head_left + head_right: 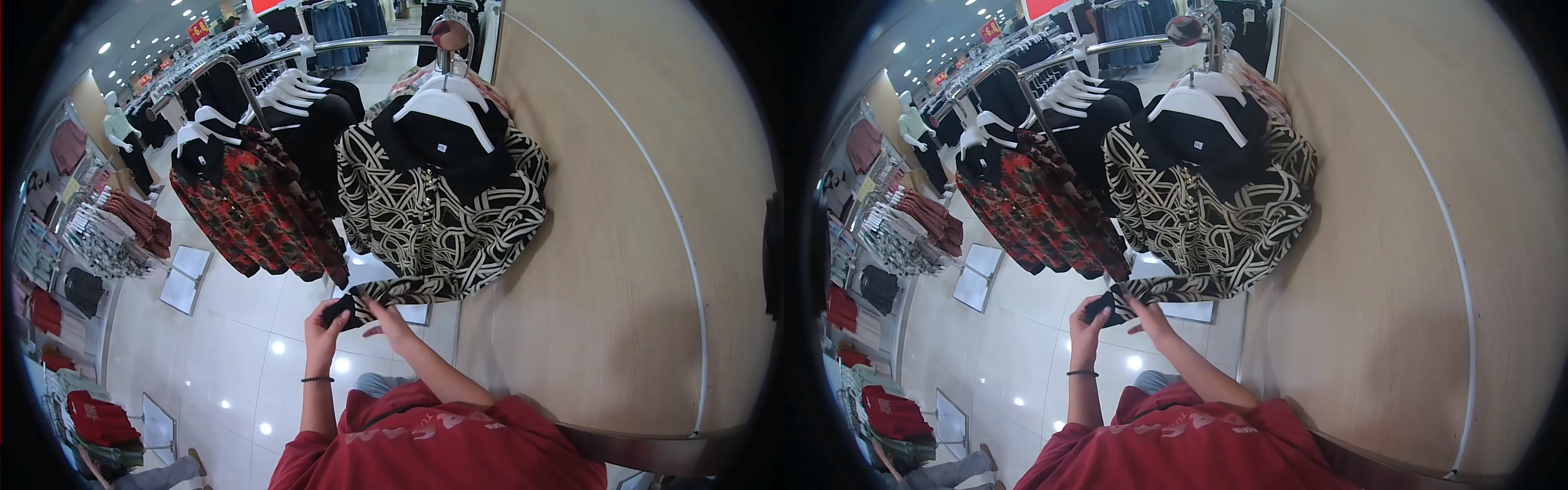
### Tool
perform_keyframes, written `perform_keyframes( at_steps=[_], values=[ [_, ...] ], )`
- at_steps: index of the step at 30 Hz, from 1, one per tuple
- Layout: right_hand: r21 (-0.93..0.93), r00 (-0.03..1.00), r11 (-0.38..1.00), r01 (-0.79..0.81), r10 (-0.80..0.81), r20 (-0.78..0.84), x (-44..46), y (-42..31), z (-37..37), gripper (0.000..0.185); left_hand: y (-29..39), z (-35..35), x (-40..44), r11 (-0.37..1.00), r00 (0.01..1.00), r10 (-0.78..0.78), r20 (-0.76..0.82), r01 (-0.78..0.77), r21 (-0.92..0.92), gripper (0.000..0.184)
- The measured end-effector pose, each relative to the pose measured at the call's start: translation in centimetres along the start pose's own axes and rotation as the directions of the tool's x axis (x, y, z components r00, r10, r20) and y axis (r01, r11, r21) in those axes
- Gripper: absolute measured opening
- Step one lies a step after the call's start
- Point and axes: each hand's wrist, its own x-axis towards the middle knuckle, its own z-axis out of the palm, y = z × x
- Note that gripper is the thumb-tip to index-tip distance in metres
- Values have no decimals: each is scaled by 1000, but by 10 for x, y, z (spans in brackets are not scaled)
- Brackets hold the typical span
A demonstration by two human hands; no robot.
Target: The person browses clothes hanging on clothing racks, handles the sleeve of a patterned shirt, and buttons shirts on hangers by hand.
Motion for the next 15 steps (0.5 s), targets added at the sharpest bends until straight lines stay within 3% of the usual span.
perform_keyframes(
  at_steps=[1,2,3,6,7,10,12,14,15],
  values=[
    [-351,997,936,-17,41,63,9,8,-6,37,1,1,-1,1000,996,13,-89,-14,-4,20],
    [-658,989,753,-7,103,107,15,17,-13,42,5,-1,-3,998,993,43,-107,-38,48,19],
    [-821,986,561,107,46,160,-2,-5,-10,55,12,-3,-4,993,989,75,-125,-63,100,18],
    [-846,981,522,111,79,177,-24,-31,-8,68,24,-4,-8,977,963,151,-224,-110,185,16],
    [-836,975,537,117,96,198,-35,-49,-5,59,26,-4,-9,973,953,172,-251,-124,196,16],
    [-534,948,805,259,-107,298,-44,-61,-2,45,39,7,-15,964,934,219,-282,-164,208,18],
    [-379,921,853,360,-259,293,-50,-61,4,33,45,20,-19,955,934,245,-259,-187,231,19],
    [-232,891,882,410,-333,307,-54,-61,7,35,48,32,-23,939,940,267,-210,-205,277,22],
    [-262,894,884,388,-292,340,-53,-60,5,43,43,36,-23,949,955,262,-136,-230,214,26]
  ],
)
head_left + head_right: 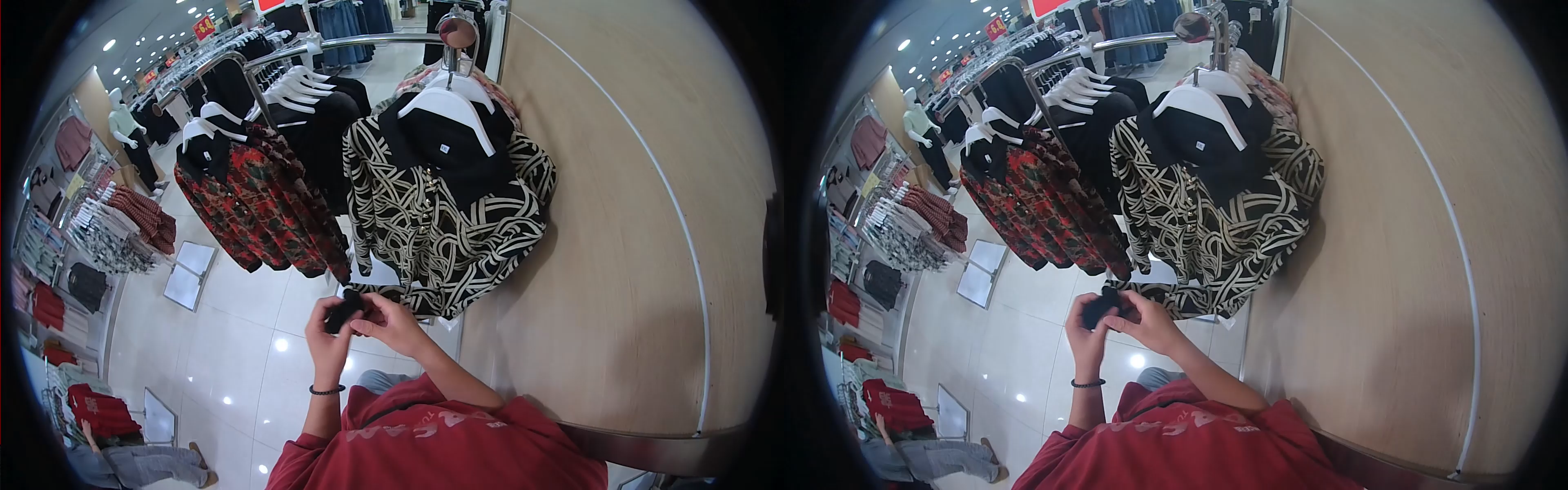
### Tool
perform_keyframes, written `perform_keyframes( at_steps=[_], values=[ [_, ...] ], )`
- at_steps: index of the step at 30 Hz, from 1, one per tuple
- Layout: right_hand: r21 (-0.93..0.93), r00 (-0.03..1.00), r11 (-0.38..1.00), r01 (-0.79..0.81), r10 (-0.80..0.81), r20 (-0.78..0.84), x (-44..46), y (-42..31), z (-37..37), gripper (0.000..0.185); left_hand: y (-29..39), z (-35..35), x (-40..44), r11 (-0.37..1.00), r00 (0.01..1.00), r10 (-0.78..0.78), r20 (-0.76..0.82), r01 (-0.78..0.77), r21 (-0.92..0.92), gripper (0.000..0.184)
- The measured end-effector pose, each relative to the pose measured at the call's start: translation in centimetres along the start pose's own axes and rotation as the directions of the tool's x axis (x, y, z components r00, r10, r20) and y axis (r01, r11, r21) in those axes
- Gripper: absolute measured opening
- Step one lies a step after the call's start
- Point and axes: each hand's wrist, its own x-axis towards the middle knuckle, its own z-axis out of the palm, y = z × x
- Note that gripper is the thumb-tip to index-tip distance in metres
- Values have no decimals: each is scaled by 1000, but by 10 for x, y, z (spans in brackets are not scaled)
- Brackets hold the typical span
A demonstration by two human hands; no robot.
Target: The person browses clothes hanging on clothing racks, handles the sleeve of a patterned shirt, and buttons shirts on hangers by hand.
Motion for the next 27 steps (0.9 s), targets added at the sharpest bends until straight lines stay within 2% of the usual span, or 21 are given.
perform_keyframes(
  at_steps=[1,3,4,7,8,11,14,17,21,24,27],
  values=[
    [65,999,998,27,-25,-31,2,6,0,42,0,4,0,998,995,52,81,-53,16,33],
    [191,993,978,84,-66,-99,4,18,1,41,16,10,1,961,962,172,212,-211,178,39],
    [218,995,975,43,-22,-100,4,17,-3,40,24,12,2,939,942,210,262,-269,213,44],
    [258,986,958,124,-90,-139,5,20,-13,40,32,13,3,942,942,207,264,-265,205,47],
    [204,986,973,108,-79,-148,4,18,-17,41,28,10,4,933,935,221,278,-285,218,48],
    [120,980,990,78,-54,-191,6,29,-18,44,17,9,7,957,962,155,224,-203,207,45],
    [-47,958,991,125,-132,-254,5,28,-10,48,19,10,6,948,964,168,208,-216,234,42],
    [-126,948,978,167,-194,-250,5,29,-8,45,19,14,5,943,968,186,169,-225,247,43],
    [-97,967,991,97,-117,-225,3,19,-7,39,5,9,7,941,972,198,127,-225,253,44],
    [-13,973,996,88,-89,-215,4,20,-9,37,16,11,8,897,949,256,184,-304,320,44],
    [10,978,998,63,-59,-200,5,23,-16,36,19,13,9,894,946,239,219,-302,330,44]
  ],
)
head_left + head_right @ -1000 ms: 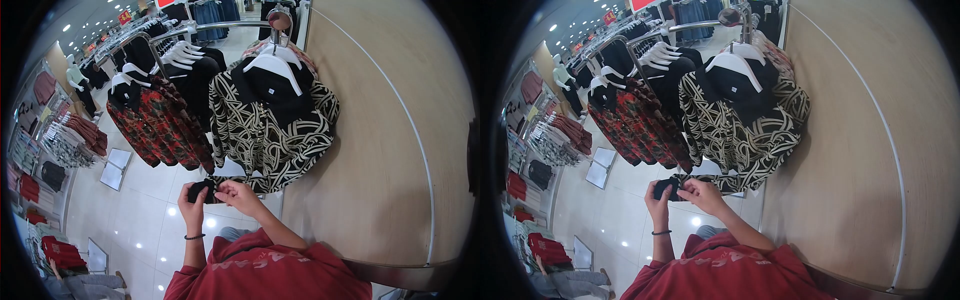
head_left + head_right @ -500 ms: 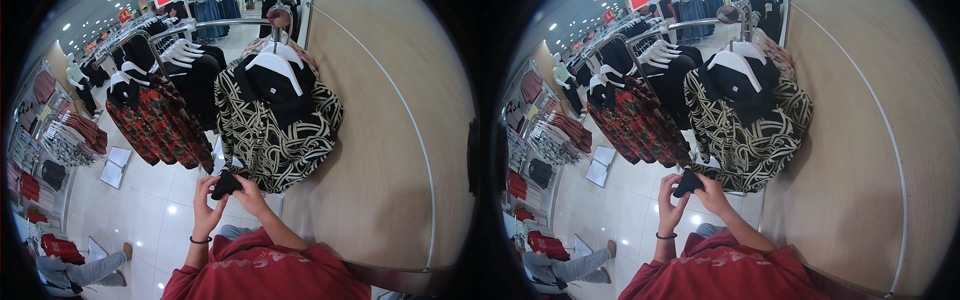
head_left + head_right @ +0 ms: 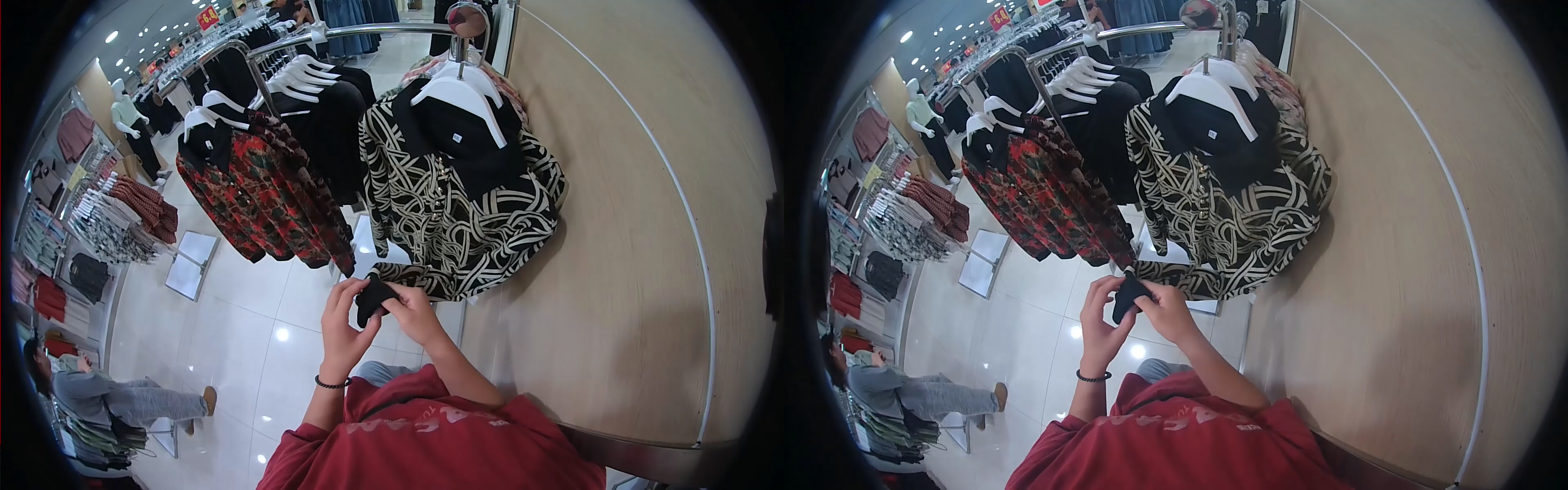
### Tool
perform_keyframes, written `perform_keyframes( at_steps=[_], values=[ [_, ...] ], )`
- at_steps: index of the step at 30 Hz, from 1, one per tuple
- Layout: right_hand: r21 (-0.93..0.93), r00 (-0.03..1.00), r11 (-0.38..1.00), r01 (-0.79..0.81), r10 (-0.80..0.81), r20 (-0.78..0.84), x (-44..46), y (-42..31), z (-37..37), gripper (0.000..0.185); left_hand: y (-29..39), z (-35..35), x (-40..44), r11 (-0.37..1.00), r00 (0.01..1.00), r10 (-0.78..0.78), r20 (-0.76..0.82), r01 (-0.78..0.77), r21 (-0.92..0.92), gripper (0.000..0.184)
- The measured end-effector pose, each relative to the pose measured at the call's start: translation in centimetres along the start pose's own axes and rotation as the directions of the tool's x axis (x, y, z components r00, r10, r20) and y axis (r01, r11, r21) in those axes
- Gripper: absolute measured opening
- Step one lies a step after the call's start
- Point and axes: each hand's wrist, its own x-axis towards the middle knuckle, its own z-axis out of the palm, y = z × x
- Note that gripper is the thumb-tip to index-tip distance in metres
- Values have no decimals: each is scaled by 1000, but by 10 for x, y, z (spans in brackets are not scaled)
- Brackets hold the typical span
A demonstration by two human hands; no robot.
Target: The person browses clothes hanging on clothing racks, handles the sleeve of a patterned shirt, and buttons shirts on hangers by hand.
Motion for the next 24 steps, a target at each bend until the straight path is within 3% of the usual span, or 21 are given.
perform_keyframes(
  at_steps=[8,11,14,21,24],
  values=[
    [-162,958,961,222,-246,-146,3,-4,6,28,-18,6,3,998,987,-43,-158,48,28,36],
    [-246,959,943,226,-260,-115,3,0,4,28,-15,9,8,997,981,-65,-181,72,28,32],
    [-220,979,962,162,-185,-86,3,11,4,28,-16,17,10,997,980,-65,-189,72,26,29],
    [114,988,993,33,-14,-157,6,16,-8,23,-21,25,11,996,972,59,-227,-42,79,29],
    [209,982,978,-24,62,-176,6,15,-7,23,-26,27,14,996,973,17,-232,4,88,30]
  ],
)
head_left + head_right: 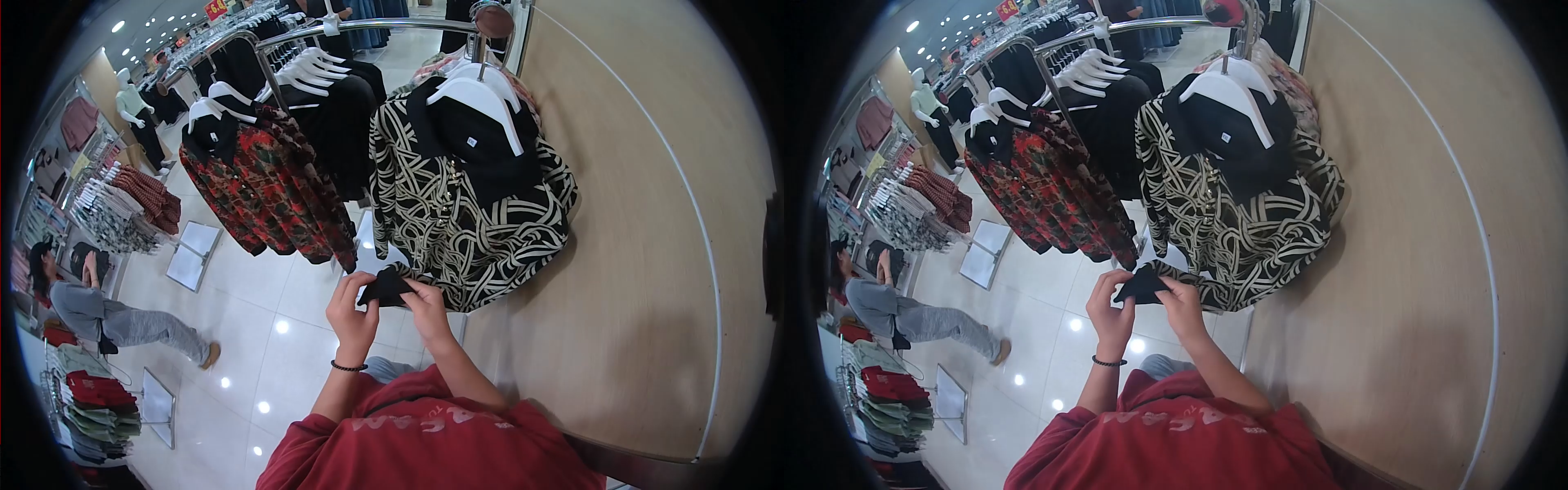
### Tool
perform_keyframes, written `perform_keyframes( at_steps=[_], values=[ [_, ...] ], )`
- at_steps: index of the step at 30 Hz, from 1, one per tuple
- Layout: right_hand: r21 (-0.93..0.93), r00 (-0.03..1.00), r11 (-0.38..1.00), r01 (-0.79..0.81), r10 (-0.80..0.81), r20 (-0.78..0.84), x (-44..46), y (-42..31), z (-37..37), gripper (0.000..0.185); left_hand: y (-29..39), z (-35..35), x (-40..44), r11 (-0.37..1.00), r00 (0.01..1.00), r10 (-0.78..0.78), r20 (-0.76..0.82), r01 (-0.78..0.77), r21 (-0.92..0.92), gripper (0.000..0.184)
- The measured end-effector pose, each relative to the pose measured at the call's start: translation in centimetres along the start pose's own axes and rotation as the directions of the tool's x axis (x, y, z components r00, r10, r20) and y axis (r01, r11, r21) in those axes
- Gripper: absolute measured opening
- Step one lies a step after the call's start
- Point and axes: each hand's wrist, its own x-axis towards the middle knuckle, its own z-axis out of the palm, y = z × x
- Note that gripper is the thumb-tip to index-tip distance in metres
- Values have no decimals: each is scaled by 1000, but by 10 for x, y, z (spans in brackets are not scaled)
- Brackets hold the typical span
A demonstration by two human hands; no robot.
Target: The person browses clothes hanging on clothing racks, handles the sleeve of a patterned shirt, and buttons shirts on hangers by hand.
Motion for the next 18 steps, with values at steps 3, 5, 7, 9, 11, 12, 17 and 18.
perform_keyframes(
  at_steps=[3,5,7,9,11,12,17,18],
  values=[
    [87,999,996,-15,18,-39,0,-5,5,23,-9,1,2,999,999,-28,19,27,31,34],
    [74,997,997,-8,14,-69,0,-4,6,24,-15,2,0,997,997,-71,45,69,33,33],
    [72,999,997,-18,21,-44,1,-1,4,22,-17,1,0,993,990,-115,78,113,37,32],
    [35,1000,999,17,-16,-27,2,3,3,21,-19,0,2,986,980,-162,117,157,47,30],
    [-35,995,994,99,-100,-10,5,8,2,18,-26,0,4,975,966,-220,134,220,13,27],
    [-55,994,992,113,-113,-2,6,8,2,18,-29,0,3,968,958,-248,144,251,-3,26],
    [-494,991,862,116,-69,111,8,5,-3,21,-22,-1,6,957,959,-250,134,266,-118,24],
    [-505,989,855,115,-52,136,7,2,-1,21,-20,0,7,961,963,-235,131,250,-117,24]
  ],
)
